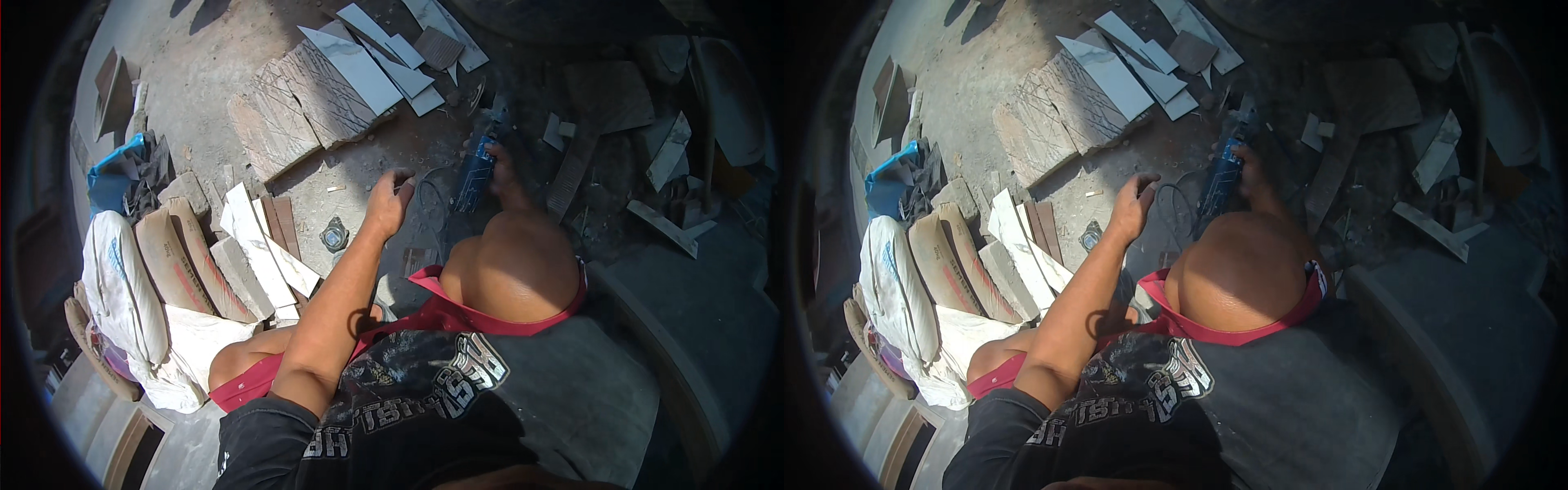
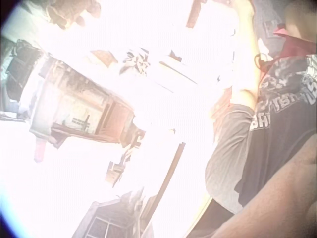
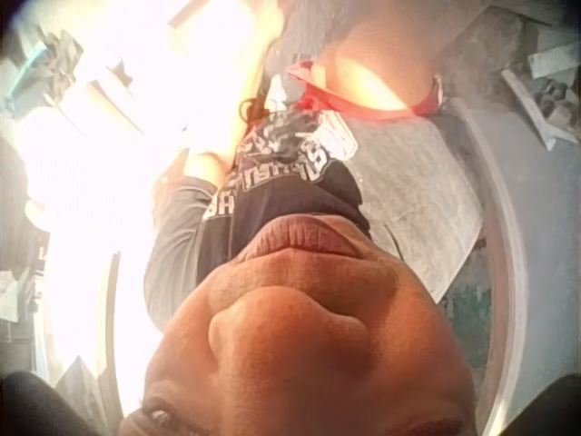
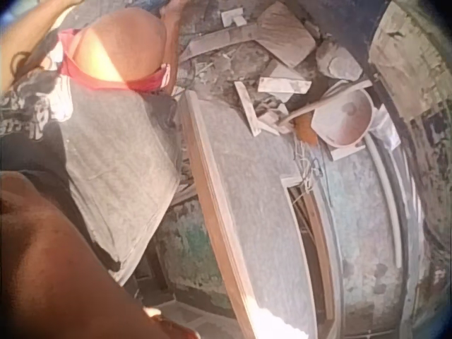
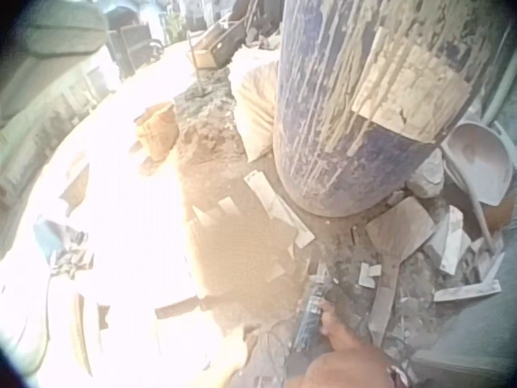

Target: The person retrieves a measuring tape, measures tiles with another person, cuts a tile using an angle grinder, and measures tile pieces again with the measuring tape.

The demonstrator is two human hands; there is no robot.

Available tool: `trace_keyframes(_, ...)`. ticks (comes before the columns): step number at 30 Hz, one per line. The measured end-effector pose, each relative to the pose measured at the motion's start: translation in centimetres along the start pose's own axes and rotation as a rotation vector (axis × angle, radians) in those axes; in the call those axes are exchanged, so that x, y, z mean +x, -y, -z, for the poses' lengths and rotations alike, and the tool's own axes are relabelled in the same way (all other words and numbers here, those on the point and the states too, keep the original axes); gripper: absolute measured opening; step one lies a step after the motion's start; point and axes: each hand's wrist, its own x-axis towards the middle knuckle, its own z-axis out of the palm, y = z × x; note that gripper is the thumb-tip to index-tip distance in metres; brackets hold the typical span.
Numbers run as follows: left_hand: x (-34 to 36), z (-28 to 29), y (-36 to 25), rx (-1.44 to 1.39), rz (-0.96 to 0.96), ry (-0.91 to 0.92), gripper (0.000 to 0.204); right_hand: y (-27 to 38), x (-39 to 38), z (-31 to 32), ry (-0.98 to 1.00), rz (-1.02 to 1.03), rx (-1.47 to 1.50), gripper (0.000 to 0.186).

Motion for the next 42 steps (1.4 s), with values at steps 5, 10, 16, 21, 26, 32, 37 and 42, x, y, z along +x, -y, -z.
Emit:
trace_keyframes(5,2.0,-3.3,4.7,-0.100,0.355,0.264,0.045,-1.4,0.5,-2.4,0.062,-0.059,0.145,0.053)
trace_keyframes(10,0.6,-4.5,3.5,-0.860,0.749,0.848,0.057,-0.4,-0.1,-2.0,0.140,0.002,0.193,0.056)
trace_keyframes(16,1.0,-5.7,1.6,-0.698,0.552,0.769,0.058,0.2,0.0,-1.9,0.260,0.008,0.300,0.059)
trace_keyframes(21,1.3,-6.1,-0.5,-0.298,0.424,0.631,0.055,1.2,-0.4,-2.0,0.059,-0.084,0.057,0.057)
trace_keyframes(26,1.4,-7.1,0.7,-0.077,0.377,0.462,0.059,-0.2,0.8,-4.1,-0.308,0.017,-0.453,0.049)
trace_keyframes(32,1.3,-8.5,3.7,0.223,0.125,0.255,0.067,-2.3,3.1,-1.7,-0.495,0.154,-0.707,0.038)
trace_keyframes(37,-0.8,-2.7,6.6,0.560,0.011,-0.187,0.054,-1.8,4.6,0.5,-0.513,0.317,-0.790,0.039)
trace_keyframes(42,-4.9,4.2,8.8,0.900,0.580,-0.286,0.072,-0.9,5.4,2.0,-0.616,0.302,-1.055,0.044)
